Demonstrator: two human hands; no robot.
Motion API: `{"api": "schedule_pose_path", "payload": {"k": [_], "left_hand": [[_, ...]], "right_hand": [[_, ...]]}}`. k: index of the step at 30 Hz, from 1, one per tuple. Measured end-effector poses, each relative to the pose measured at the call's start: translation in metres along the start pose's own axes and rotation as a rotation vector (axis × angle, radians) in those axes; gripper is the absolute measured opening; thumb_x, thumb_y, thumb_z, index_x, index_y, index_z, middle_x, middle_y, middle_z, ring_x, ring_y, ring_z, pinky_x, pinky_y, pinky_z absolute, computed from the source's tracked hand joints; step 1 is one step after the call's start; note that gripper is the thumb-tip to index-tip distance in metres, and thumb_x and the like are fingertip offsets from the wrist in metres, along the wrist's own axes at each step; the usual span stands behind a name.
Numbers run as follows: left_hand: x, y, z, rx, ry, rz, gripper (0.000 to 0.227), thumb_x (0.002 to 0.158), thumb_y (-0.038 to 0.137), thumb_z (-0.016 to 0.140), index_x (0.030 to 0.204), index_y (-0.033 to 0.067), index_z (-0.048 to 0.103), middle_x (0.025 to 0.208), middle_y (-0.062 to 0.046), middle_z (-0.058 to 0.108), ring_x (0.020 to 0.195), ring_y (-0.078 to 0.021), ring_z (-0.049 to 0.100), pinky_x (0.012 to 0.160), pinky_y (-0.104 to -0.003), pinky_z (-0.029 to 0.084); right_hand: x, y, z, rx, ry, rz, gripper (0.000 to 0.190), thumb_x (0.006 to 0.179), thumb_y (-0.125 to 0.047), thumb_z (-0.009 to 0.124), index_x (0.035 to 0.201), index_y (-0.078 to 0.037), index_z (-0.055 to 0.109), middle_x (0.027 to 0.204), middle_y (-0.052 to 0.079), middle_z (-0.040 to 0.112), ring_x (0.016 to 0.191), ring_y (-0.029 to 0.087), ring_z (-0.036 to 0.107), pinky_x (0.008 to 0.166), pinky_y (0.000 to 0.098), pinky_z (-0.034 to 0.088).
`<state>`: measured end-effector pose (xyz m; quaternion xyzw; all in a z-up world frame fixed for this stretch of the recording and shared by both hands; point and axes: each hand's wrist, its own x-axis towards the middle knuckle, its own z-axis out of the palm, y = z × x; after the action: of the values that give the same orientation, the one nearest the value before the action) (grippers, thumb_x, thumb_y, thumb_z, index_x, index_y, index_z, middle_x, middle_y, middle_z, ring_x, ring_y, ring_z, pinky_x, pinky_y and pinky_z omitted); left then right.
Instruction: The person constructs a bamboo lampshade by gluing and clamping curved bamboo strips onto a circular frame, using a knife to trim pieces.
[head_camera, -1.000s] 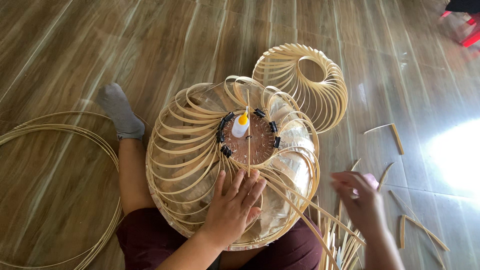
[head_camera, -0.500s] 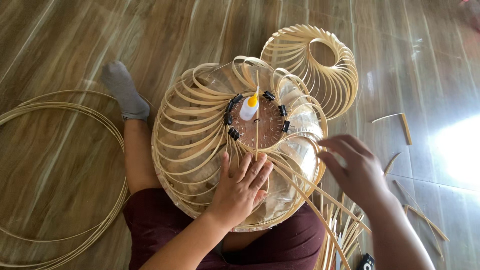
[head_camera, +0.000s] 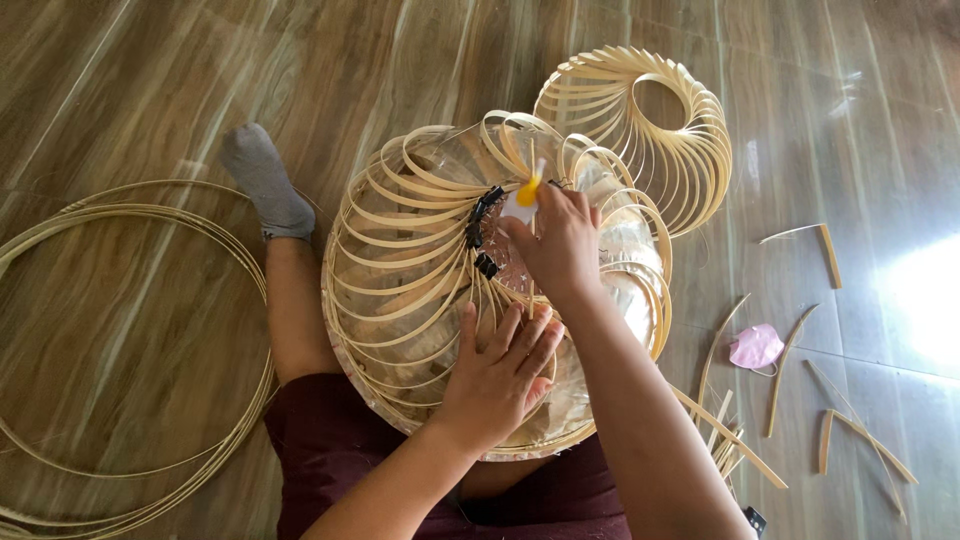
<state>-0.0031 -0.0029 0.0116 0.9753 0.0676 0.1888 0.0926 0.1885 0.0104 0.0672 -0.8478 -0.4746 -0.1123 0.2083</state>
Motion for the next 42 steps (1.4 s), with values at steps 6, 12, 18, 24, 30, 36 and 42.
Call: {"api": "schedule_pose_path", "payload": {"k": [6,12,18,24,30,36,42], "left_hand": [[-0.001,0.001,0.002,-0.069,0.013,-0.016,0.071,0.099,0.045,0.054,0.159,0.0135,0.034,0.164,-0.007,0.033,0.149,-0.0304,0.031,0.114,-0.077,0.017],[0.001,0.002,0.002,-0.092,-0.054,-0.028,0.069,0.099,0.046,0.050,0.159,0.0140,0.033,0.165,-0.006,0.031,0.149,-0.0304,0.028,0.114,-0.076,0.016],[0.002,0.004,0.003,-0.059,-0.062,-0.032,0.070,0.099,0.047,0.048,0.159,0.0136,0.032,0.166,-0.006,0.030,0.151,-0.0287,0.026,0.114,-0.075,0.016],[0.002,0.005,0.004,-0.088,-0.041,-0.045,0.070,0.099,0.046,0.049,0.159,0.0148,0.034,0.165,-0.005,0.032,0.152,-0.0280,0.024,0.116,-0.075,0.016],[0.000,0.004,0.004,-0.090,-0.046,-0.040,0.067,0.100,0.046,0.048,0.158,0.0153,0.036,0.164,-0.004,0.035,0.152,-0.0271,0.023,0.116,-0.075,0.016],[0.000,0.005,0.005,-0.083,-0.057,-0.038,0.065,0.103,0.046,0.045,0.159,0.0154,0.035,0.164,-0.003,0.035,0.153,-0.0268,0.022,0.117,-0.075,0.016],[0.003,0.005,0.004,-0.064,-0.104,-0.031,0.065,0.103,0.047,0.040,0.159,0.0163,0.031,0.165,-0.003,0.031,0.152,-0.0271,0.021,0.116,-0.075,0.015]], "right_hand": [[-0.051,0.010,-0.054,0.857,-0.072,0.444,0.053,0.093,-0.026,0.072,0.139,-0.009,0.052,0.113,0.009,0.073,0.101,0.016,0.072,0.085,0.0304,0.058],[-0.119,0.010,-0.104,0.267,-0.082,0.224,0.049,0.084,-0.015,0.080,0.130,-0.003,0.065,0.114,0.013,0.074,0.107,0.022,0.072,0.091,0.0355,0.053],[-0.135,-0.007,-0.111,0.236,-0.035,0.236,0.042,0.081,-0.018,0.083,0.118,-0.004,0.069,0.104,0.011,0.073,0.094,0.022,0.073,0.084,0.0335,0.056],[-0.128,-0.017,-0.108,0.131,-0.023,0.193,0.041,0.078,-0.018,0.085,0.114,-0.005,0.071,0.102,0.013,0.073,0.090,0.026,0.072,0.078,0.0361,0.055],[-0.121,-0.024,-0.109,0.038,-0.020,0.070,0.038,0.081,-0.021,0.085,0.113,-0.006,0.070,0.099,0.014,0.073,0.086,0.028,0.074,0.078,0.0378,0.057],[-0.117,-0.027,-0.109,-0.004,-0.023,0.003,0.040,0.082,-0.025,0.087,0.110,-0.003,0.069,0.093,0.016,0.073,0.079,0.029,0.073,0.074,0.0384,0.056],[-0.116,-0.030,-0.107,-0.029,-0.011,-0.014,0.040,0.083,-0.025,0.088,0.110,-0.003,0.068,0.093,0.015,0.074,0.080,0.028,0.074,0.073,0.0375,0.057]]}}
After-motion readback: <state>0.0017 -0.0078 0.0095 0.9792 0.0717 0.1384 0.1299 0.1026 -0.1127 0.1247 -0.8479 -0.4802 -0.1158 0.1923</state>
